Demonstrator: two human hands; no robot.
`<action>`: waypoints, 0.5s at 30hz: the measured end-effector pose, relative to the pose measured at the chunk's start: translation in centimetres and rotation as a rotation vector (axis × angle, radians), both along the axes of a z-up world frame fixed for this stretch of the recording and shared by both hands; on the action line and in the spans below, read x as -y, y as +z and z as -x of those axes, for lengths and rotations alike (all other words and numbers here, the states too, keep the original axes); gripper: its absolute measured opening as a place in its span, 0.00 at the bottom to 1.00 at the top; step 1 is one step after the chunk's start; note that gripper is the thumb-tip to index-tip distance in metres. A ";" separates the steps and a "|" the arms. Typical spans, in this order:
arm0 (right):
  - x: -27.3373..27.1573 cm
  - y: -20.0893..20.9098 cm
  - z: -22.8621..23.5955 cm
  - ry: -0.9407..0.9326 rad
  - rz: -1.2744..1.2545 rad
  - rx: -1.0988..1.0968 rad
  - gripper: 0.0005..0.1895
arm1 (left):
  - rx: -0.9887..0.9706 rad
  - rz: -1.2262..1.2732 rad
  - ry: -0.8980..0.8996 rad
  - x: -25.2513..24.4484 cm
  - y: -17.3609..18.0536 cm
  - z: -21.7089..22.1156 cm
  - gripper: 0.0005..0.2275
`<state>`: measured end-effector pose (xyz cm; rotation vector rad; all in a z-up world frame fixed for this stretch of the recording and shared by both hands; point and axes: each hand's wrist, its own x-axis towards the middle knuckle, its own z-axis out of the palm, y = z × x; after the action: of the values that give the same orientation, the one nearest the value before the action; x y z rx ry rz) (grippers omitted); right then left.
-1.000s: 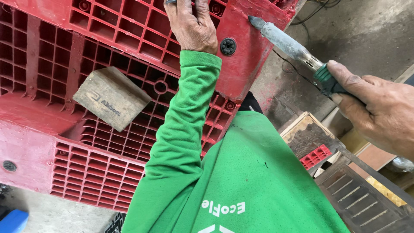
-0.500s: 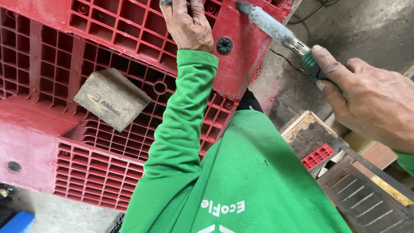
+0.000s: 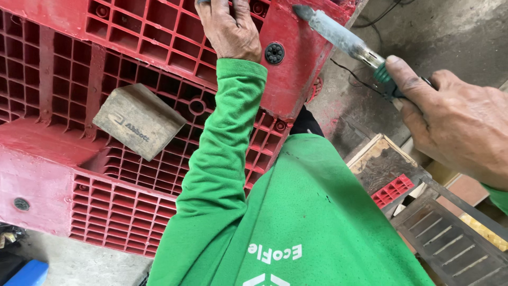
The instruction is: The person uses a soldering iron to melt and smooth a damaged area on a red plastic pallet. They then use an angle grinder to further smooth the repaired section.
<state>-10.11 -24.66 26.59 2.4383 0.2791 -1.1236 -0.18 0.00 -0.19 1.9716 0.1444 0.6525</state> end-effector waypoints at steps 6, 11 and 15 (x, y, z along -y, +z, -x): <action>0.3 0.0 0.4 -0.047 -0.027 0.024 0.35 | -0.007 0.005 0.018 0.1 -0.2 0.0 0.11; 1.2 -0.6 -0.2 -0.037 -0.182 0.093 0.36 | -0.016 -0.033 0.025 0.3 -0.2 0.1 0.11; 2.5 -1.0 0.5 -0.098 -0.184 0.069 0.34 | -0.021 -0.028 0.017 0.2 -0.1 -0.4 0.13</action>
<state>-10.56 -27.13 25.58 2.6734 0.2535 -1.0944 0.21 -0.16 -0.29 2.0066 0.1660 0.6487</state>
